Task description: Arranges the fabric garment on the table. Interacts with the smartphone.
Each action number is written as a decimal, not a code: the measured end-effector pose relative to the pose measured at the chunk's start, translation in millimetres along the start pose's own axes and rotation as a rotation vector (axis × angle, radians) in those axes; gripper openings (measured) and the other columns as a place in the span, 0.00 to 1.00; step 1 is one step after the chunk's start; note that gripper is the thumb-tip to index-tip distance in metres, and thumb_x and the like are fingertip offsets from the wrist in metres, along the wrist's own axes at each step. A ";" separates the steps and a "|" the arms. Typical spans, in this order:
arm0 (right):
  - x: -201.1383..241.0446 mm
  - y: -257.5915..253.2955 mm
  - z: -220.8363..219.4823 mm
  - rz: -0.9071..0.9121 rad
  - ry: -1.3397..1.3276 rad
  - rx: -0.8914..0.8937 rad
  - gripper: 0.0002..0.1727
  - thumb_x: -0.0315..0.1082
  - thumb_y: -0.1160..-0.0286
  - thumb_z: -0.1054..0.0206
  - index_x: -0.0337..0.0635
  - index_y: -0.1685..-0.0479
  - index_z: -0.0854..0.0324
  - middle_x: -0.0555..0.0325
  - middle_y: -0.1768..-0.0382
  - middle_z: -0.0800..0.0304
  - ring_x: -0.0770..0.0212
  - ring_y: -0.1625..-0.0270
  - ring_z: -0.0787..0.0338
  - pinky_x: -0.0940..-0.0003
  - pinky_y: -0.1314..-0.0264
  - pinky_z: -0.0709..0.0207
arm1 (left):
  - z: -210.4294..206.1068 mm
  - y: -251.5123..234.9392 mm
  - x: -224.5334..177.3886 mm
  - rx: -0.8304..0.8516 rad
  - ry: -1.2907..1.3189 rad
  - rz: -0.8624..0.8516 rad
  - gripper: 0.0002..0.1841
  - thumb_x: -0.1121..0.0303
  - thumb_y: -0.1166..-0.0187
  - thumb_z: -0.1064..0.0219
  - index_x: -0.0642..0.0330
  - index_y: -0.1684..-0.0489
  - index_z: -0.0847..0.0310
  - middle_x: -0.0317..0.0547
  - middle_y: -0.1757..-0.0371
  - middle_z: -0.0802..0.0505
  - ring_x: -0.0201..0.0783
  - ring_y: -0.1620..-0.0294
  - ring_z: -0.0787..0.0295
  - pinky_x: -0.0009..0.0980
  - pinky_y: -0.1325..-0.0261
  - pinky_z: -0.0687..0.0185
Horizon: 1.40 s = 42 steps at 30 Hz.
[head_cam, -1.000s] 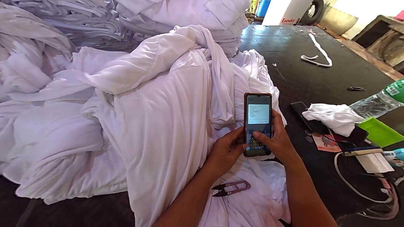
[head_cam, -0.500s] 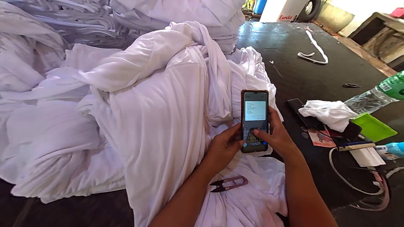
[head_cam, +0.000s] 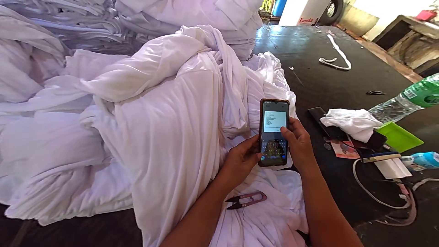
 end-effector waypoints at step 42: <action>5.0 1.1 -2.4 -0.003 0.018 -0.003 0.21 0.34 0.13 0.50 0.33 0.26 0.31 0.59 0.47 0.13 0.78 0.47 0.12 0.80 0.40 0.18 | -0.3 0.3 -1.7 0.003 0.011 0.010 0.26 0.80 0.19 0.38 0.76 0.20 0.34 0.55 0.34 0.12 0.30 0.41 0.10 0.23 0.34 0.17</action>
Point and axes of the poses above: each hand's wrist, its own y-axis away from the middle knuckle, its own z-axis out of the back of the hand, x = y × z, the point moved 1 cm from there along -y, towards the middle knuckle
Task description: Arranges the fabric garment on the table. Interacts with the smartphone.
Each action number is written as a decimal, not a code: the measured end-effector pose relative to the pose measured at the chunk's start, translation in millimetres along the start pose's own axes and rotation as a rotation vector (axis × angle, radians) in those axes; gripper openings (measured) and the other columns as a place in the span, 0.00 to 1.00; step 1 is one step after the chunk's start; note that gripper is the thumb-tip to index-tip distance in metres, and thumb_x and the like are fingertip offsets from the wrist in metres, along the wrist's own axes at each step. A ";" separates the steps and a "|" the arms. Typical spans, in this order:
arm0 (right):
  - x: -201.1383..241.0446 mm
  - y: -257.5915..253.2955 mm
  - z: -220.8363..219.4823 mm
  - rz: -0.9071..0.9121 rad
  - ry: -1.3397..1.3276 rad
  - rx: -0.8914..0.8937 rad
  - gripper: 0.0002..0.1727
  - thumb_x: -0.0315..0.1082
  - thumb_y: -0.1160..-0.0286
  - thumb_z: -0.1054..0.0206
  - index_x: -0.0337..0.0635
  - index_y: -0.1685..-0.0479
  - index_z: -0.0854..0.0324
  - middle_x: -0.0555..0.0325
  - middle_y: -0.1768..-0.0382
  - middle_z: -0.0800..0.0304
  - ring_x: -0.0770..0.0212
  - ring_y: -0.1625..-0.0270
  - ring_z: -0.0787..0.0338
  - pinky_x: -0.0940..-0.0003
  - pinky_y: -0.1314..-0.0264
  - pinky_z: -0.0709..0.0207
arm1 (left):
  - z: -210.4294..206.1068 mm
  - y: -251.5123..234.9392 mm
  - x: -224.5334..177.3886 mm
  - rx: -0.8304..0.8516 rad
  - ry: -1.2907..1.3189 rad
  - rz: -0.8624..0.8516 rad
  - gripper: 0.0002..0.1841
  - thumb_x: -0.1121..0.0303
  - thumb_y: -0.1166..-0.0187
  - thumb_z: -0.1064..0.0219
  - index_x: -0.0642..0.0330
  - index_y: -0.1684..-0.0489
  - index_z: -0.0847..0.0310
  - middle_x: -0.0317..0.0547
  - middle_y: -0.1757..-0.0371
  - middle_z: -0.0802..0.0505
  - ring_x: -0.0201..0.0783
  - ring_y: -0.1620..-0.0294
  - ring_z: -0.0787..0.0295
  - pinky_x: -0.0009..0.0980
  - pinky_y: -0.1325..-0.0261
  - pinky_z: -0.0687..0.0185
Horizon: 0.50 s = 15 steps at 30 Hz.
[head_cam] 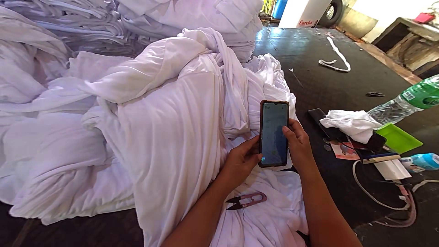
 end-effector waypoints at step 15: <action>-0.2 -0.1 0.2 0.000 0.009 0.002 0.20 0.32 0.12 0.51 0.33 0.27 0.31 0.59 0.47 0.13 0.79 0.48 0.12 0.81 0.42 0.18 | -0.4 0.3 -1.2 -0.005 -0.016 -0.007 0.26 0.80 0.19 0.38 0.76 0.20 0.33 0.56 0.35 0.12 0.29 0.41 0.11 0.23 0.34 0.17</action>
Point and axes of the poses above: each hand's wrist, its own y-axis away from the middle knuckle, its own z-axis out of the back of the hand, x = y × z, the point moved 1 cm from there along -y, towards the middle knuckle
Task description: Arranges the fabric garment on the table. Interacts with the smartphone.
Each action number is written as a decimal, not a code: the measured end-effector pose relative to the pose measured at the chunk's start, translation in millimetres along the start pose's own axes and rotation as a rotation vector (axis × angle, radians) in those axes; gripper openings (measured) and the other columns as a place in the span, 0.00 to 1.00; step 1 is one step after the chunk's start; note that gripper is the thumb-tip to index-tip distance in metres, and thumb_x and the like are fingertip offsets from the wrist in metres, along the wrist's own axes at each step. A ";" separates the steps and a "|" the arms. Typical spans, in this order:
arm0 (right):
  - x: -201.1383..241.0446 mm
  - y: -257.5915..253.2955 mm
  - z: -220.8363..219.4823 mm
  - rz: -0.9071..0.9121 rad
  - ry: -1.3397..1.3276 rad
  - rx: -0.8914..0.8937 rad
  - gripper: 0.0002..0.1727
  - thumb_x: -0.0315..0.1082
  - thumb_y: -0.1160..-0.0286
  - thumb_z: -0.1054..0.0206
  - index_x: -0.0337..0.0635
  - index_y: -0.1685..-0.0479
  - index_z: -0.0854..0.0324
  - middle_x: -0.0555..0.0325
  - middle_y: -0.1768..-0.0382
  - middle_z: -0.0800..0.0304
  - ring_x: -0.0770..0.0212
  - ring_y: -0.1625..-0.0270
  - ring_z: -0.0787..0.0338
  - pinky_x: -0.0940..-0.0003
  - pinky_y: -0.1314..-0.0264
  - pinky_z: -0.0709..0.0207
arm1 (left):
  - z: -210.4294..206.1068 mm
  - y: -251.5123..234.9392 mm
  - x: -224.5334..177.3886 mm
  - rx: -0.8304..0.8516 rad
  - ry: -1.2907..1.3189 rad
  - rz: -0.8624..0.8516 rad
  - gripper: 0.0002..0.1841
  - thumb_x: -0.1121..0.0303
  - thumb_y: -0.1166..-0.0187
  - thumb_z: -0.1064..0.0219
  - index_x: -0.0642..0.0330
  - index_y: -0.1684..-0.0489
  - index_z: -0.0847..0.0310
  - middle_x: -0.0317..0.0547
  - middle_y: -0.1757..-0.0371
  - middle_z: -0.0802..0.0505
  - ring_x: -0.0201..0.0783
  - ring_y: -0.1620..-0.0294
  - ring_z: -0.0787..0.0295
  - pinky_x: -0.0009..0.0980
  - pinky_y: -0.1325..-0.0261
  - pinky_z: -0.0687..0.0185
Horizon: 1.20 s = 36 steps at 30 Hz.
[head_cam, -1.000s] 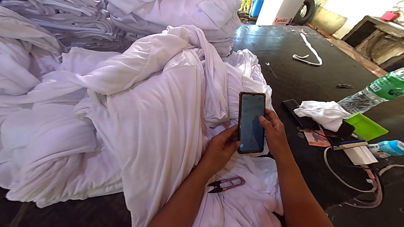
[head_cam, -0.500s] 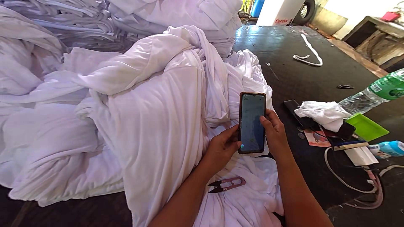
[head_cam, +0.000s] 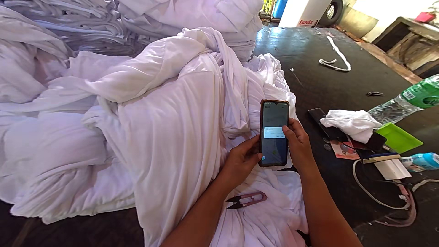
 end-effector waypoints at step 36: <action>1.2 3.1 -5.4 -0.020 0.083 0.010 0.31 0.40 0.20 0.38 0.34 0.21 0.37 0.55 0.41 0.16 0.77 0.44 0.13 0.80 0.40 0.19 | 0.2 -0.3 0.8 0.001 0.025 0.011 0.27 0.80 0.19 0.38 0.76 0.20 0.33 0.55 0.35 0.11 0.29 0.42 0.10 0.23 0.35 0.17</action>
Point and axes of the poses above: each hand's wrist, its own y-axis away from the middle knuckle, its own z-axis out of the back of the hand, x = y × z, the point moved 1 cm from there along -y, towards the middle knuckle
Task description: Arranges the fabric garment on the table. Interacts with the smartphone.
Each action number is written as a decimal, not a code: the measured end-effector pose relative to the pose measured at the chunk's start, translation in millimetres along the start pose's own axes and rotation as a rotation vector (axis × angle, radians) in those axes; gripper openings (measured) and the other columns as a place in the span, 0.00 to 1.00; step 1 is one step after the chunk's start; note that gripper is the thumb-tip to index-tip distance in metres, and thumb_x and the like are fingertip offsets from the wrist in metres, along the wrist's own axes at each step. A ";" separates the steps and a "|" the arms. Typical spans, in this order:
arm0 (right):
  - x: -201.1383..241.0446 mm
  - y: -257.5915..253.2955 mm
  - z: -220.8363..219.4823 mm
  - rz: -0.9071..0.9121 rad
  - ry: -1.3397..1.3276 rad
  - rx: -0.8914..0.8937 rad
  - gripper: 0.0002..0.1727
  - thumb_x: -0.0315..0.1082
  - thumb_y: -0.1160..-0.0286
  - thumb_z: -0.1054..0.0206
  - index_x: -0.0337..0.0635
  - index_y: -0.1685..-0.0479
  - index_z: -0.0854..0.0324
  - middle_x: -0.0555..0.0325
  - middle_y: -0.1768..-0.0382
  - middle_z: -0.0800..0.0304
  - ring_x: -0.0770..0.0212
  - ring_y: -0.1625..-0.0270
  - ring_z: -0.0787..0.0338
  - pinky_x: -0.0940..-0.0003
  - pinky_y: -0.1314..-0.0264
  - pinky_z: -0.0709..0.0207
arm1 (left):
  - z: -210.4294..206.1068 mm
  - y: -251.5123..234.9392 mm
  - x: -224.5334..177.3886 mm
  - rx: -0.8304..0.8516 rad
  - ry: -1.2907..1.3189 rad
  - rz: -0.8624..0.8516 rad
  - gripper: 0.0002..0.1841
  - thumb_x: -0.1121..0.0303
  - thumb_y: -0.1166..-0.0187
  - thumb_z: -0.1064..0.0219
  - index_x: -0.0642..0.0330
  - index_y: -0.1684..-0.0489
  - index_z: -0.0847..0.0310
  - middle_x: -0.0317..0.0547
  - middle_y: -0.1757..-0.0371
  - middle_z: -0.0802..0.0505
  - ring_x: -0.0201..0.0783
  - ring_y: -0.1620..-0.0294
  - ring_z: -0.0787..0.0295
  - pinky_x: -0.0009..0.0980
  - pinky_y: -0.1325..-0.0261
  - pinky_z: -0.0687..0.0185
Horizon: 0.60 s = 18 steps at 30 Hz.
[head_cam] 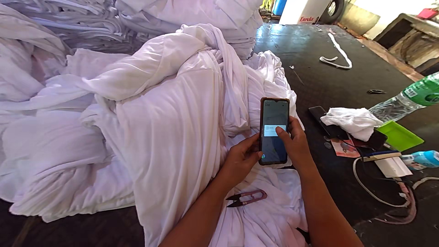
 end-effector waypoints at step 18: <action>-0.2 1.5 -0.6 -0.094 0.179 0.098 0.70 0.55 0.56 0.15 0.42 0.07 0.57 0.38 0.23 0.29 0.54 0.26 0.21 0.57 0.27 0.24 | -0.2 0.1 0.2 0.003 -0.003 -0.008 0.27 0.80 0.20 0.37 0.77 0.20 0.33 0.55 0.35 0.11 0.29 0.42 0.10 0.23 0.34 0.17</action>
Point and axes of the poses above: each hand's wrist, its own y-axis away from the middle knuckle, its own z-axis out of the back of the hand, x = y × z, the point moved 1 cm from there along -y, towards the middle knuckle
